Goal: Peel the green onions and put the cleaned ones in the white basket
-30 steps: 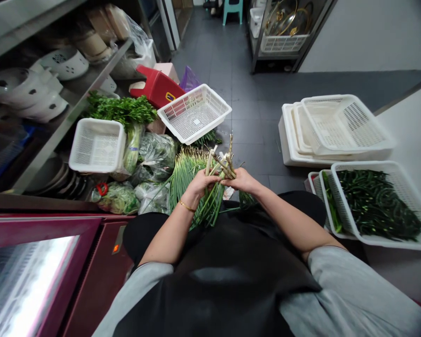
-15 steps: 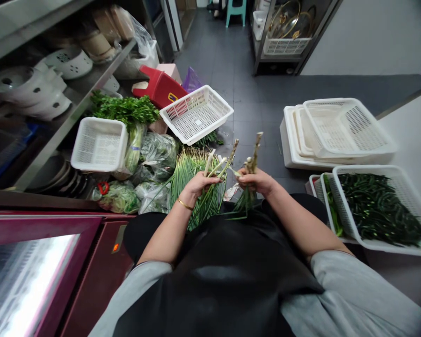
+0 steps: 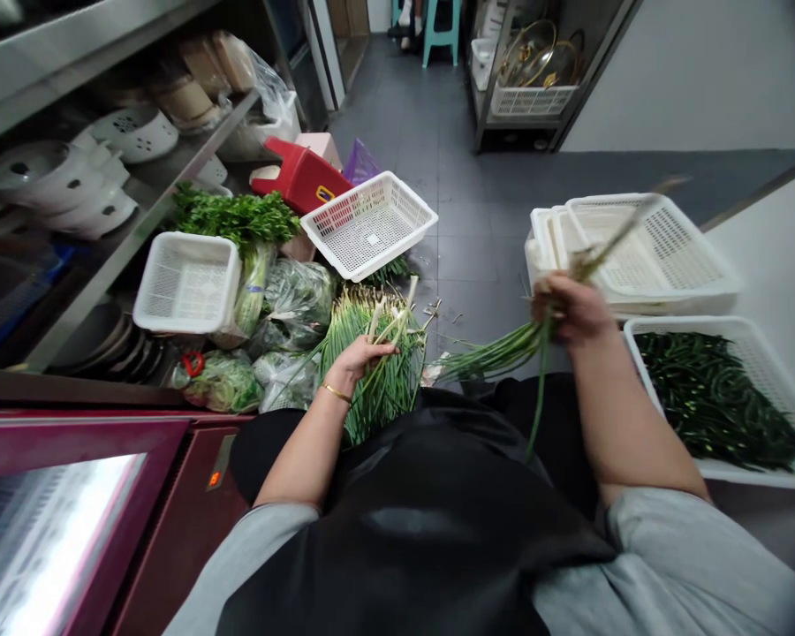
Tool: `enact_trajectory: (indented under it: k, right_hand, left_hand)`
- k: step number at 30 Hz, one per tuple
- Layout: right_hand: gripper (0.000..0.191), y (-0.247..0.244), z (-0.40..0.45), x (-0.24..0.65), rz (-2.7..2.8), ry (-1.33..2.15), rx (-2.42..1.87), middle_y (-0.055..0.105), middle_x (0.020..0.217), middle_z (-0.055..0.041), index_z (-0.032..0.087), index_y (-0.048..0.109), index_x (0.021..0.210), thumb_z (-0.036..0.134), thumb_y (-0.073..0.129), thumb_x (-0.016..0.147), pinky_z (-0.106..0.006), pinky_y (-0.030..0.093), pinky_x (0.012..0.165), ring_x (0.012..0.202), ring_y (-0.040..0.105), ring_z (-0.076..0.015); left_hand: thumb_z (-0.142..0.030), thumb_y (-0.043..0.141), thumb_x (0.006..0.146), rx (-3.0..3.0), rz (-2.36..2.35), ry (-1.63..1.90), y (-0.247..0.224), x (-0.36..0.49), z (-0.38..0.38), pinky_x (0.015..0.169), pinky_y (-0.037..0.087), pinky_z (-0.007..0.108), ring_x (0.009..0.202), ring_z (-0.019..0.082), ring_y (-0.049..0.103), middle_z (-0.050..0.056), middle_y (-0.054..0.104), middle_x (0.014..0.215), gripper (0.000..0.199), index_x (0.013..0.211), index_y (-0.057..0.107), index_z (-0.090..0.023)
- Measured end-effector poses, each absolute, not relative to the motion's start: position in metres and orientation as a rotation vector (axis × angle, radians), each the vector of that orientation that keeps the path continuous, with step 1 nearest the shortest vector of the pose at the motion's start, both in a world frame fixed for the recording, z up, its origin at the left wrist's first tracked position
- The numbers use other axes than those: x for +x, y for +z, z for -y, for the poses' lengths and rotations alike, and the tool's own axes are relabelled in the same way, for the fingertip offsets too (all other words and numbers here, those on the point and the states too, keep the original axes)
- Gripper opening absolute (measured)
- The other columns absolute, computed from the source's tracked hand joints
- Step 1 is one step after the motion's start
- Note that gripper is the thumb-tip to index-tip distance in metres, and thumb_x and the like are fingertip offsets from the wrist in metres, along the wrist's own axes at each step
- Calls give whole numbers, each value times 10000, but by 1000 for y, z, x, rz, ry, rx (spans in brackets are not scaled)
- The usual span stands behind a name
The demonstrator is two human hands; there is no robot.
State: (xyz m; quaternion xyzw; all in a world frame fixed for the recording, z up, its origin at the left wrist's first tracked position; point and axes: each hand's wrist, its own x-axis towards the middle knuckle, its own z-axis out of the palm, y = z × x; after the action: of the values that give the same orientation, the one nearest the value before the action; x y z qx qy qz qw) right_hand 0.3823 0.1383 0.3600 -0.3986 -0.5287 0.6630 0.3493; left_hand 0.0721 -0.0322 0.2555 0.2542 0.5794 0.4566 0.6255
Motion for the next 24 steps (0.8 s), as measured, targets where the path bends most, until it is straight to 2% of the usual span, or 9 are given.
enact_trajectory:
  k: [2, 4, 7, 8, 11, 15, 19, 24]
  right_hand:
    - [347, 335, -136, 362, 1473, 1636, -1365, 456, 463, 50, 181, 527, 650, 364, 807, 557, -198, 202, 339, 355, 312, -42]
    - [372, 314, -124, 339, 1543, 1589, -1519, 496, 453, 37, 149, 583, 726, 337, 832, 522, -208, 232, 340, 354, 366, -61]
    - [494, 302, -96, 308, 1443, 1794, -1203, 502, 482, 65, 129, 643, 969, 406, 795, 589, -203, 247, 360, 359, 347, -52]
    - [501, 302, -88, 301, 1422, 1860, -1072, 502, 494, 69, 130, 653, 994, 417, 785, 605, -201, 247, 366, 367, 342, -48]
    - [379, 306, -77, 288, 1449, 1868, -913, 513, 506, 51, 117, 679, 813, 406, 797, 600, -202, 244, 371, 389, 357, -44]
    - [371, 301, -79, 281, 1360, 1710, -1019, 533, 497, 29, 138, 593, 611, 437, 811, 585, -208, 285, 359, 382, 397, -54]
    - [405, 297, -78, 281, 1378, 1661, -1044, 543, 467, 17, 145, 578, 579, 477, 810, 594, -209, 345, 354, 364, 437, -69]
    - [393, 305, -80, 294, 1583, 1713, -844, 662, 595, -43, 118, 655, 697, 499, 750, 691, -216, 427, 392, 394, 517, -84]
  left_hand:
    - [-344, 835, 534, 573, -1258, 1057, 255, 76, 30, 378, 146, 225, 398, 37, 318, 18, 555, 532, 309, 672, 707, -99]
    - [-376, 835, 545, 586, -1213, 1046, 254, 84, 26, 376, 148, 224, 390, 34, 307, 15, 554, 533, 330, 681, 701, -106]
    - [-378, 852, 530, 652, -1178, 968, 255, 98, 20, 376, 158, 219, 390, 41, 334, 6, 551, 532, 352, 702, 695, -114]
    - [-380, 856, 522, 664, -1176, 933, 255, 102, 19, 375, 156, 219, 386, 42, 333, -2, 535, 514, 365, 709, 696, -111]
    - [-403, 858, 516, 632, -1182, 935, 259, 114, 18, 381, 156, 218, 372, 36, 305, -27, 501, 483, 437, 787, 707, -95]
    - [-366, 862, 515, 662, -1277, 1148, 267, 131, 17, 405, 202, 216, 405, 29, 346, -1, 612, 622, 505, 914, 701, -102]
    - [-346, 864, 501, 713, -1369, 1292, 279, 143, 13, 424, 247, 215, 421, 38, 379, -19, 580, 575, 425, 786, 663, -102]
    - [-398, 843, 528, 646, -1148, 1179, 290, 135, 17, 380, 157, 212, 367, 24, 318, -14, 565, 541, 444, 787, 629, -108]
